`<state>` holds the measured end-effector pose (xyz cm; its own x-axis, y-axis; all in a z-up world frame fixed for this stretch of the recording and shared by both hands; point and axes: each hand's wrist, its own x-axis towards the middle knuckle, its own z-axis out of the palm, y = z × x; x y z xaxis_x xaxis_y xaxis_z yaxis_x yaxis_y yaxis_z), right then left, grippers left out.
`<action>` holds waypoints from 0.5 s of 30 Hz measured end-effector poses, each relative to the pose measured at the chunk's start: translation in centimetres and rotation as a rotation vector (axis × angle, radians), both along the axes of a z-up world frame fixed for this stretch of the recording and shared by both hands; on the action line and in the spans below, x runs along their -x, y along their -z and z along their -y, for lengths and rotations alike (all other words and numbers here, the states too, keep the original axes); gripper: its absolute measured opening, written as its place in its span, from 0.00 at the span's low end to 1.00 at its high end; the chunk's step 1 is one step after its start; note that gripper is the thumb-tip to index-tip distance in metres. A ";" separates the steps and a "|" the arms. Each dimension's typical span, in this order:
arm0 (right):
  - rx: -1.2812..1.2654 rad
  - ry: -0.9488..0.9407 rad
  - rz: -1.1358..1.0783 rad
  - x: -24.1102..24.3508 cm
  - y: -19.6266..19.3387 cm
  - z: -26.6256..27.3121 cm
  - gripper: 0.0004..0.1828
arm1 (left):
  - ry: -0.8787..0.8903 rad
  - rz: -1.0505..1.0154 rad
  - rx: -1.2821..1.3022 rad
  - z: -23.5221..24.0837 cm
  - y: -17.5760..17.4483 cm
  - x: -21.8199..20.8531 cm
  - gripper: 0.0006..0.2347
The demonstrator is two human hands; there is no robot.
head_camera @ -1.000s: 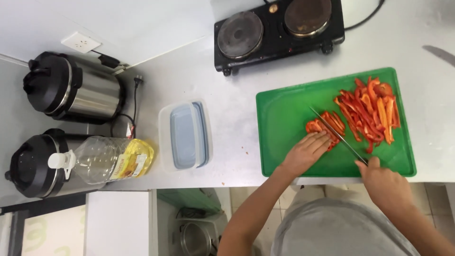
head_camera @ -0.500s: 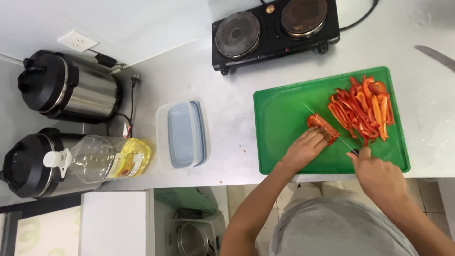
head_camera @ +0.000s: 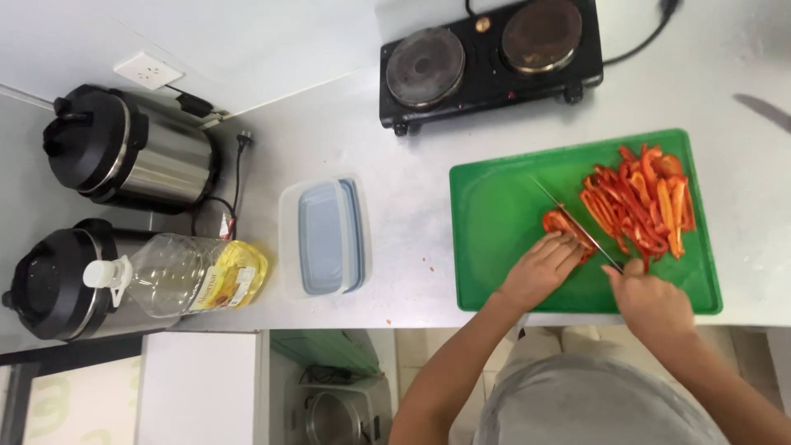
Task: Slicing red bell peppers on a cutting board and placing them into a pot in the sink.
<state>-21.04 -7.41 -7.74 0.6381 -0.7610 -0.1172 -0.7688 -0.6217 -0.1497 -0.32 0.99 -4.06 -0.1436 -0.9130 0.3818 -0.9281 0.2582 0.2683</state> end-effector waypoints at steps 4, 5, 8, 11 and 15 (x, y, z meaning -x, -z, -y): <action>0.106 -0.044 0.020 -0.6 -0.9 -0.9 0.25 | 0.029 -0.011 -0.017 -0.7 -0.2 0.4 0.14; 0.071 -0.065 0.071 0.6 -1.2 -0.6 0.25 | 0.003 0.028 -0.024 -0.4 -0.9 0.4 0.15; 0.007 -0.027 0.038 2.2 -1.8 0.2 0.25 | -0.048 0.109 0.028 0.1 -0.1 0.0 0.15; -0.049 0.010 -0.022 2.3 -2.5 0.4 0.25 | -0.065 0.107 0.053 -0.2 -1.1 0.5 0.15; -0.033 -0.026 -0.015 0.5 -7.1 -0.8 0.25 | -0.032 0.064 0.001 -0.6 -0.9 0.3 0.13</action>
